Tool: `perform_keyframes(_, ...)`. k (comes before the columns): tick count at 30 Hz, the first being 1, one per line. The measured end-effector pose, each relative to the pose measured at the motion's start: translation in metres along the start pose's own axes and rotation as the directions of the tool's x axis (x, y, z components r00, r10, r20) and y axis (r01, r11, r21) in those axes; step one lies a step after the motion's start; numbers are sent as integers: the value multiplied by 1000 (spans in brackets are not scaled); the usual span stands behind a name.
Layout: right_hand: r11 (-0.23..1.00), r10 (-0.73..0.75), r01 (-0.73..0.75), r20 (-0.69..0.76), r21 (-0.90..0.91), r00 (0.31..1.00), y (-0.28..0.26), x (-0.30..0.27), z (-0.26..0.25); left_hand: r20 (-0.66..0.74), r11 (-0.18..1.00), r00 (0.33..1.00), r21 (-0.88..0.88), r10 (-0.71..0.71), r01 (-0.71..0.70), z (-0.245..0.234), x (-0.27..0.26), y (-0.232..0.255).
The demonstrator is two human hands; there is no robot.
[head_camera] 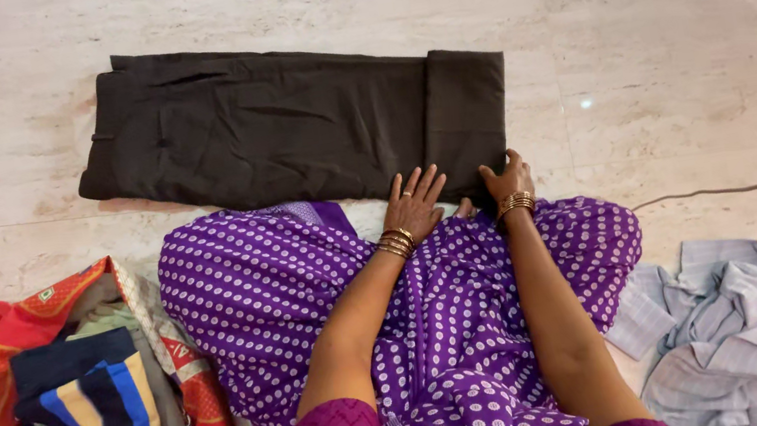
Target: The person folds a pair of trousers by hand on the floor, smoothing the fabric and aligning the legs.
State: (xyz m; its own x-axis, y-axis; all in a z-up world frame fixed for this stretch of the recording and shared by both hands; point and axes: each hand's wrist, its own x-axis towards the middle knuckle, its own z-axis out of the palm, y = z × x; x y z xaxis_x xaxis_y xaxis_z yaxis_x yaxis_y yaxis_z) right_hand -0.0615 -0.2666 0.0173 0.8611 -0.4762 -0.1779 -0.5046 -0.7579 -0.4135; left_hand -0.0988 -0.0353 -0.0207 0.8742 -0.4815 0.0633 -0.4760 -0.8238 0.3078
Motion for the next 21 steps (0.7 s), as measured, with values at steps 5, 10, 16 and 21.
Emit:
perform_keyframes(5, 834, 179, -308, 304, 458, 936, 20, 5, 3, -31, 1000, 1000, -14, -2, 1, -3, 0, 6)
perform_keyframes(10, 735, 153, -323, 318, 596, 936, 19, 4, -4, 51, 999, 999, -50, -1, 3, -5, -2, 7)
perform_keyframes(16, 718, 298, -316, 136, 621, 945, 15, 6, -16, 116, 992, 990, -104, 77, -65, 8, 17, 12)
perform_keyframes(21, 758, 321, -170, -133, 630, 938, 16, 8, -21, 99, 987, 984, -83, 148, -140, 16, 21, 14)
